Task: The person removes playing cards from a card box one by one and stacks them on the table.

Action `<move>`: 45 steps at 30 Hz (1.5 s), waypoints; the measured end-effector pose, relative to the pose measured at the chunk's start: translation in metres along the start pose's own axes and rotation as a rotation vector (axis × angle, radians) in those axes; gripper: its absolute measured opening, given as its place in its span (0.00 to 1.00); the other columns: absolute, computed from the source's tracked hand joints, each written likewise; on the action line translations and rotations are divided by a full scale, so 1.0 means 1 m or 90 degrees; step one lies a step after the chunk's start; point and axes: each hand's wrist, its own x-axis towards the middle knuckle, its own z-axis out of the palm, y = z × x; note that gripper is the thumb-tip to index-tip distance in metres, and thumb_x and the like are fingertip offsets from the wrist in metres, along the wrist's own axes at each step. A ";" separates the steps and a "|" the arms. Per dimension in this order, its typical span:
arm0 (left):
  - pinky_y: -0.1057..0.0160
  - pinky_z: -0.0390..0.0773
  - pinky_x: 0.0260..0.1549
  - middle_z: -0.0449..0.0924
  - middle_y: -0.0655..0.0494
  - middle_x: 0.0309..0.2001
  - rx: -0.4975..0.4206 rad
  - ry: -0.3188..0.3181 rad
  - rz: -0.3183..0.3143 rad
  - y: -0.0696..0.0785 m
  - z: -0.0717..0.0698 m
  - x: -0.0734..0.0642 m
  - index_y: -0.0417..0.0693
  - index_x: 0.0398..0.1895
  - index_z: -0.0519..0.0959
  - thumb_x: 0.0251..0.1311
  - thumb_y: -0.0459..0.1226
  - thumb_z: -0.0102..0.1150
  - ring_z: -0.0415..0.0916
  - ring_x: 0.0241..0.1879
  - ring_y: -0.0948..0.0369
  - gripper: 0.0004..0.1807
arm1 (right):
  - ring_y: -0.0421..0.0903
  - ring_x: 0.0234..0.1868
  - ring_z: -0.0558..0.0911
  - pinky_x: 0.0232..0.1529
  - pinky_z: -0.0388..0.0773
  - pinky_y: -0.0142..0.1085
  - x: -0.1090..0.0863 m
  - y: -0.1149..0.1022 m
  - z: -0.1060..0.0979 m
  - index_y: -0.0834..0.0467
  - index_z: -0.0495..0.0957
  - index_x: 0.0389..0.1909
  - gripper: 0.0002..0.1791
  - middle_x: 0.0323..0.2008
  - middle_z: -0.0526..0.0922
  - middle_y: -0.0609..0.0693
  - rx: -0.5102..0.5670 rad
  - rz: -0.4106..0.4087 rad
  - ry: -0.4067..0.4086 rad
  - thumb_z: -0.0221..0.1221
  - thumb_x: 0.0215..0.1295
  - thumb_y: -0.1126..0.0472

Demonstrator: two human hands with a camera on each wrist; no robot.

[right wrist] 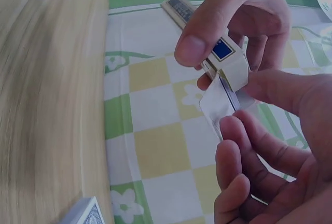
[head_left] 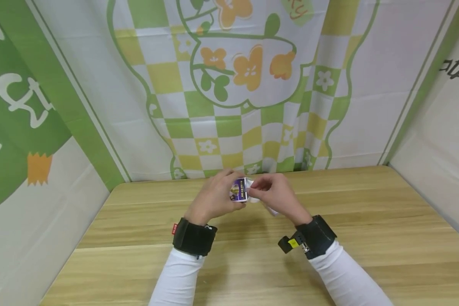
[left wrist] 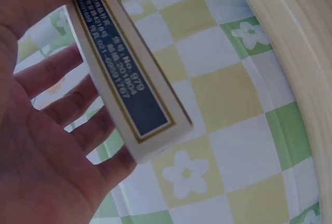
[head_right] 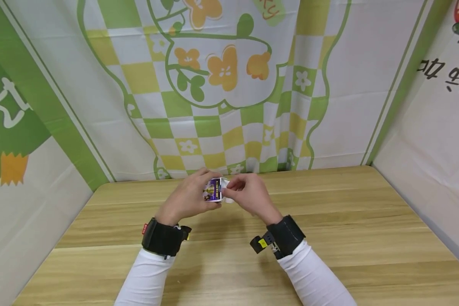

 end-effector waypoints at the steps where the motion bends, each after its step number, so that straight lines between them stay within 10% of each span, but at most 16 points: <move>1: 0.63 0.68 0.41 0.71 0.61 0.48 -0.003 0.002 0.007 0.000 0.001 0.000 0.55 0.57 0.71 0.36 0.49 0.71 0.69 0.42 0.63 0.38 | 0.44 0.27 0.77 0.28 0.73 0.37 0.000 0.000 0.000 0.51 0.79 0.28 0.10 0.25 0.79 0.45 0.008 0.015 -0.001 0.65 0.50 0.50; 17: 0.56 0.65 0.48 0.69 0.59 0.50 0.059 0.083 0.065 0.001 0.017 0.007 0.52 0.57 0.69 0.33 0.45 0.64 0.67 0.50 0.59 0.39 | 0.45 0.27 0.77 0.27 0.72 0.38 0.003 0.002 -0.006 0.52 0.81 0.27 0.12 0.25 0.80 0.45 0.013 0.062 0.019 0.64 0.51 0.47; 36: 0.54 0.61 0.44 0.71 0.58 0.50 0.121 0.150 0.007 -0.013 0.019 0.006 0.58 0.56 0.70 0.30 0.52 0.64 0.67 0.47 0.58 0.39 | 0.48 0.28 0.77 0.28 0.72 0.39 0.002 -0.001 -0.024 0.55 0.81 0.31 0.10 0.28 0.80 0.49 0.040 0.096 0.034 0.62 0.54 0.52; 45: 0.55 0.60 0.41 0.69 0.58 0.48 0.128 0.151 -0.013 -0.013 0.016 0.003 0.60 0.56 0.70 0.30 0.52 0.64 0.66 0.46 0.57 0.39 | 0.46 0.46 0.73 0.44 0.69 0.40 0.002 -0.001 -0.031 0.53 0.76 0.44 0.22 0.45 0.77 0.48 -0.151 -0.163 0.080 0.66 0.47 0.52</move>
